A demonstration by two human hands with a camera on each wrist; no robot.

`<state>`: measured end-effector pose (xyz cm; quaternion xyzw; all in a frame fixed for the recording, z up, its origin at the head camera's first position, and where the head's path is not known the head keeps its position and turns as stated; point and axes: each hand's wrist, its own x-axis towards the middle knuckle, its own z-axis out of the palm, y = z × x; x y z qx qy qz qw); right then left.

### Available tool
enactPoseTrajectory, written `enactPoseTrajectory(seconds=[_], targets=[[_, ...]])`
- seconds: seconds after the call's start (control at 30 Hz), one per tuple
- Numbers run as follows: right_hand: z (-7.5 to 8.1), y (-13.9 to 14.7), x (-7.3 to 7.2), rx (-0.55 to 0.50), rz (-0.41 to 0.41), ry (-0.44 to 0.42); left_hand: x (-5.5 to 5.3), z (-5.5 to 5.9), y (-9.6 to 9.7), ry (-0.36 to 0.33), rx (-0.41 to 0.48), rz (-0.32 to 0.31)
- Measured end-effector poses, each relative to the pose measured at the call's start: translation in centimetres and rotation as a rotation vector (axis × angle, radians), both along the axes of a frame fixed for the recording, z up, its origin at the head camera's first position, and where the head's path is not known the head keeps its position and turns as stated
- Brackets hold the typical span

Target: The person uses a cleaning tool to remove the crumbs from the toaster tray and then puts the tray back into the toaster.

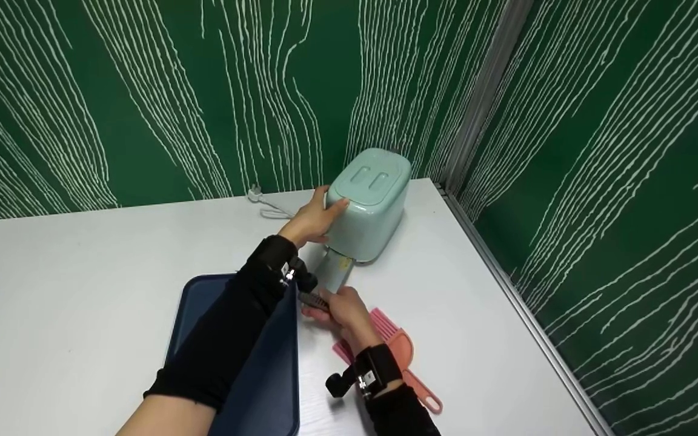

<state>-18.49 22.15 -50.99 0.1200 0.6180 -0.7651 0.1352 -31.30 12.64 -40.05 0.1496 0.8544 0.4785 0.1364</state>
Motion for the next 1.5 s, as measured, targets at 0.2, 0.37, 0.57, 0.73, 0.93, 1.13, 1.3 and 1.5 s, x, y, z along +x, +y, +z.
enactPoseTrajectory(seconds=[0.2,0.37,0.57,0.73,0.93,1.13,1.3,1.5], targets=[[0.3,-0.3,0.4,-0.009,0.009,-0.007,-0.1,-0.1,0.1,-0.007,0.0,-0.003],[0.3,-0.5,0.9,-0.032,-0.01,-0.024,0.0,-0.1,0.1,-0.021,0.004,-0.004],[0.2,-0.8,1.4,-0.064,-0.024,-0.027,0.0,0.0,0.0,-0.012,-0.001,-0.003],[0.4,-0.8,2.0,-0.082,-0.018,-0.025,0.0,0.0,0.1,-0.014,-0.002,-0.001],[0.4,-0.8,2.4,-0.09,-0.002,-0.019,-0.1,0.0,0.1,-0.009,0.0,0.002],[0.4,-1.1,2.8,-0.096,-0.017,-0.027,-0.2,-0.1,0.2,-0.009,0.001,0.001],[0.7,-1.2,3.2,-0.089,0.001,-0.027,-0.2,-0.2,0.2,-0.009,-0.011,0.0],[0.9,-1.2,3.7,-0.091,0.021,-0.018,-0.1,-0.1,0.2,-0.016,0.008,0.008]])
